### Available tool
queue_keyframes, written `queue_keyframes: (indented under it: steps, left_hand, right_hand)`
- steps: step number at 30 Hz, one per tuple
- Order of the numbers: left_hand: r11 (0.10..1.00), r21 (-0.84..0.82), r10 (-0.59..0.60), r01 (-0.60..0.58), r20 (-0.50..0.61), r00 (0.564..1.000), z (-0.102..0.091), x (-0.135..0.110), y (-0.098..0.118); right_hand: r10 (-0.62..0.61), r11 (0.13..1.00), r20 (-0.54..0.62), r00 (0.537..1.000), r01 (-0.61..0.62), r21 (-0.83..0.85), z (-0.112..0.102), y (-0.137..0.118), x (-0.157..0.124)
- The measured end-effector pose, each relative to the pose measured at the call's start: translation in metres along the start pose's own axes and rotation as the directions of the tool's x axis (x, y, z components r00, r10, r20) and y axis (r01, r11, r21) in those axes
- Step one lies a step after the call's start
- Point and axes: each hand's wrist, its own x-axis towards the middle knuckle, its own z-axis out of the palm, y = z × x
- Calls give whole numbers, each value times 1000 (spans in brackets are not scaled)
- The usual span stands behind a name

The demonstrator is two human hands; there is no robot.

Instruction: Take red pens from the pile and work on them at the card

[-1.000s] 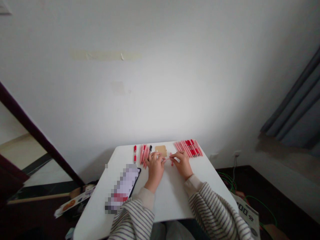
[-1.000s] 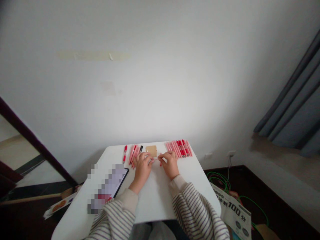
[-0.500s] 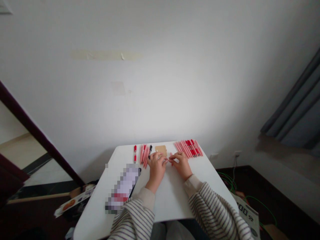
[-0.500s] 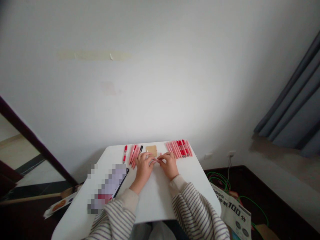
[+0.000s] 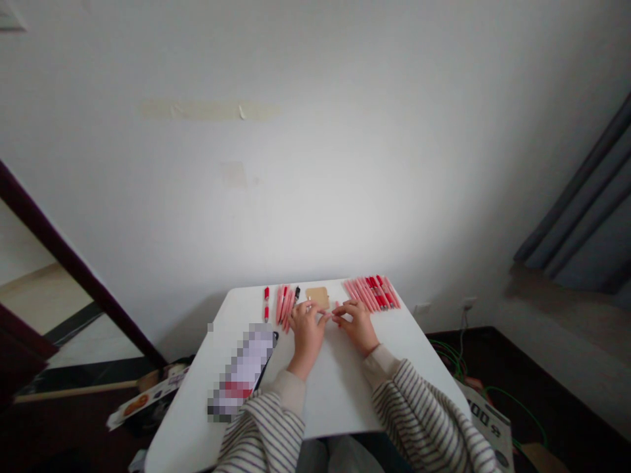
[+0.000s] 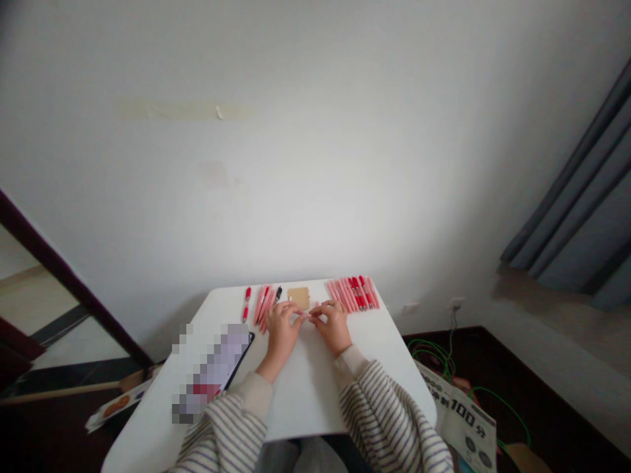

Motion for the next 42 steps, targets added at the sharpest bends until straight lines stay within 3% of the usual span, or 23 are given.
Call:
queue_keyframes:
  steps: [12, 24, 32, 38, 42]
  left_hand:
    - [995, -100, -5, 1, -38, 999, 1, 4, -1]
    - [996, -91, -2, 7, 48, 999, 6, 4, -6]
    - [991, -128, 34, -27, 52, 998, 14, 3, -10]
    - [996, -48, 75, -75, -1, 997, 4, 1, -12]
    - [997, 7, 73, -73, 5, 997, -3, 1, -13]
  right_hand:
    - [-29, 997, 28, 999, 27, 75, -1, -2, 1]
    - [40, 983, -26, 999, -35, 178, 6, 0, 0]
    - [15, 999, -15, 1000, -16, -35, 0, -3, 0]
    - [-98, 944, 64, 993, 113, -310, -10, -4, -2]
    - [-172, 903, 145, 974, 215, -373, -11, -1, -4]
